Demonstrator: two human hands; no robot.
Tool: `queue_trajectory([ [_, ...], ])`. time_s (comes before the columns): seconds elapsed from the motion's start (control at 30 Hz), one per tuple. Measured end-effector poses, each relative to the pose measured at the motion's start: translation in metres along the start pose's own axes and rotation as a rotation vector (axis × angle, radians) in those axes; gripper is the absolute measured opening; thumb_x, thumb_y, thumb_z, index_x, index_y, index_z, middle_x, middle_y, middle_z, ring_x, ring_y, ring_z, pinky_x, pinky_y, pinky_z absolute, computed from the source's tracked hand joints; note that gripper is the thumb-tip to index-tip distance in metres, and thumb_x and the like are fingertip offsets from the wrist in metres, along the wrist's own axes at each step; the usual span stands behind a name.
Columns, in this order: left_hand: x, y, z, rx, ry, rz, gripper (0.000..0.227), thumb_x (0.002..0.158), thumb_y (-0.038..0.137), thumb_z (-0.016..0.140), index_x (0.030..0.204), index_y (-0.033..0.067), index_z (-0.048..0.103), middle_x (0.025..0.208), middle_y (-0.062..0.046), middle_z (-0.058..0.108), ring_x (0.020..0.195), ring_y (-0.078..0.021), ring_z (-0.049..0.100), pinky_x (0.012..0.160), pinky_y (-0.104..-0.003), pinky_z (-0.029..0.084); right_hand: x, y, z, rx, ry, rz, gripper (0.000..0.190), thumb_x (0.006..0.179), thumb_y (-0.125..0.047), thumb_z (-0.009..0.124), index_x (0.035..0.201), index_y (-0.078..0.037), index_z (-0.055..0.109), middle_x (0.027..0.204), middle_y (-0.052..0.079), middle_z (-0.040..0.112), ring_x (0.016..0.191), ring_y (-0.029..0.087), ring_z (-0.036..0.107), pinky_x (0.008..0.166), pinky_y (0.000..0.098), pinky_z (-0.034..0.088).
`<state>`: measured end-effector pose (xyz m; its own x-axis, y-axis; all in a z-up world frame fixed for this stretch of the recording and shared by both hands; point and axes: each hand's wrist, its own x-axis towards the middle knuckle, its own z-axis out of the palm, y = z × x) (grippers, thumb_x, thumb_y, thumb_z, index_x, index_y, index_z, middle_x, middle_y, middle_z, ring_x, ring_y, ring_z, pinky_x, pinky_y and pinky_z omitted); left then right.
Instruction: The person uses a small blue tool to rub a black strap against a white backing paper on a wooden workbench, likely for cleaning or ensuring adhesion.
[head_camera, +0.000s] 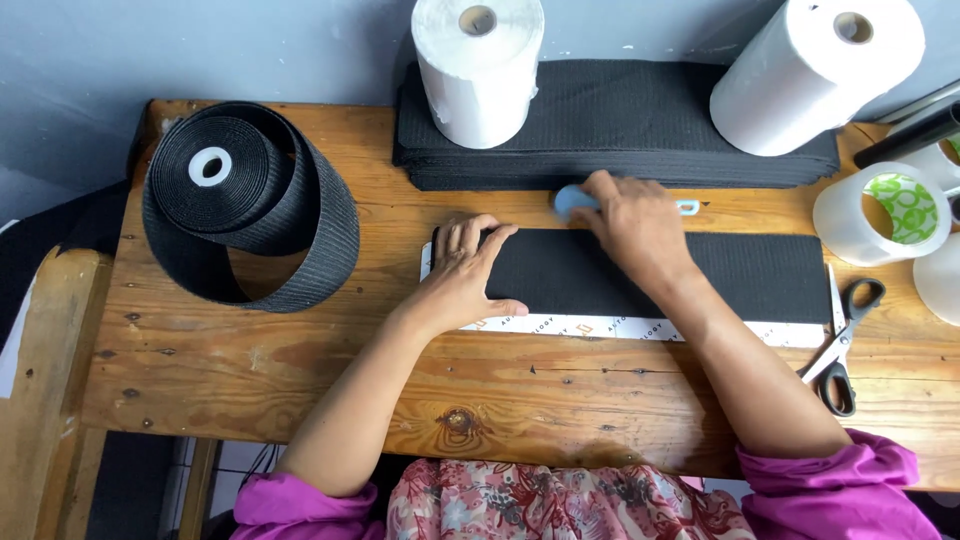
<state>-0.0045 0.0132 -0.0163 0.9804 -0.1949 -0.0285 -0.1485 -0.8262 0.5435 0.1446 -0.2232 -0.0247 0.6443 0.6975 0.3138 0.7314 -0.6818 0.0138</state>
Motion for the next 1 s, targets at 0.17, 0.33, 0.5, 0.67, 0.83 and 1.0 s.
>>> queue_trajectory([
  [0.17, 0.0, -0.003, 0.003, 0.009, 0.005, 0.001, 0.107, 0.068, 0.066, 0.08, 0.15, 0.0142, 0.036, 0.138, -0.016, 0.035, 0.134, -0.0363, 0.033, 0.119, -0.054, 0.011, 0.004, -0.04, -0.063, 0.478, -0.269, 0.09, 0.033, 0.087, -0.029, 0.078, 0.112, -0.013, 0.064, 0.089, 0.015, 0.076, 0.089, 0.036, 0.073, 0.08, 0.0451, 0.055],
  [0.33, 0.0, -0.002, 0.003, 0.026, 0.004, 0.006, 0.106, 0.068, 0.066, 0.08, 0.15, 0.0147, 0.035, 0.138, -0.016, 0.035, 0.135, -0.0367, 0.032, 0.119, -0.054, 0.011, 0.003, -0.035, -0.033, 0.425, -0.352, 0.018, 0.028, 0.086, -0.035, 0.077, 0.106, -0.017, 0.067, 0.088, 0.01, 0.077, 0.088, 0.03, 0.074, 0.081, 0.0413, 0.056],
  [0.5, 0.0, -0.002, 0.003, 0.01, 0.027, 0.012, 0.106, 0.068, 0.064, 0.081, 0.15, 0.0143, 0.036, 0.137, -0.015, 0.036, 0.133, -0.0361, 0.034, 0.119, -0.055, 0.012, -0.003, -0.011, -0.018, 0.201, -0.09, 0.071, 0.034, 0.088, -0.035, 0.079, 0.113, -0.018, 0.063, 0.083, 0.009, 0.072, 0.08, 0.031, 0.072, 0.074, 0.0406, 0.055],
  [0.67, 0.0, 0.001, -0.001, 0.009, 0.024, 0.013, 0.105, 0.068, 0.065, 0.081, 0.149, 0.013, 0.037, 0.136, -0.015, 0.036, 0.133, -0.0363, 0.034, 0.119, -0.055, 0.012, 0.001, -0.026, -0.025, 0.246, -0.187, 0.062, 0.029, 0.087, -0.033, 0.078, 0.11, -0.019, 0.066, 0.082, 0.011, 0.075, 0.08, 0.032, 0.074, 0.073, 0.0385, 0.056],
  [0.83, 0.0, 0.0, 0.0, 0.016, 0.029, 0.02, 0.106, 0.068, 0.065, 0.081, 0.15, 0.013, 0.037, 0.137, -0.015, 0.036, 0.133, -0.0364, 0.034, 0.118, -0.056, 0.013, 0.0, -0.007, -0.007, 0.124, -0.053, 0.072, 0.032, 0.092, -0.039, 0.076, 0.114, -0.02, 0.061, 0.083, 0.008, 0.072, 0.082, 0.029, 0.074, 0.076, 0.0362, 0.055],
  [1.0, 0.0, -0.001, 0.003, 0.027, 0.021, 0.019, 0.109, 0.07, 0.067, 0.079, 0.15, 0.01, 0.034, 0.138, -0.018, 0.036, 0.134, -0.0381, 0.034, 0.119, -0.057, 0.011, 0.001, -0.04, -0.022, 0.341, -0.227, 0.069, 0.029, 0.089, -0.035, 0.076, 0.111, -0.019, 0.065, 0.088, 0.011, 0.077, 0.085, 0.032, 0.076, 0.077, 0.0402, 0.057],
])
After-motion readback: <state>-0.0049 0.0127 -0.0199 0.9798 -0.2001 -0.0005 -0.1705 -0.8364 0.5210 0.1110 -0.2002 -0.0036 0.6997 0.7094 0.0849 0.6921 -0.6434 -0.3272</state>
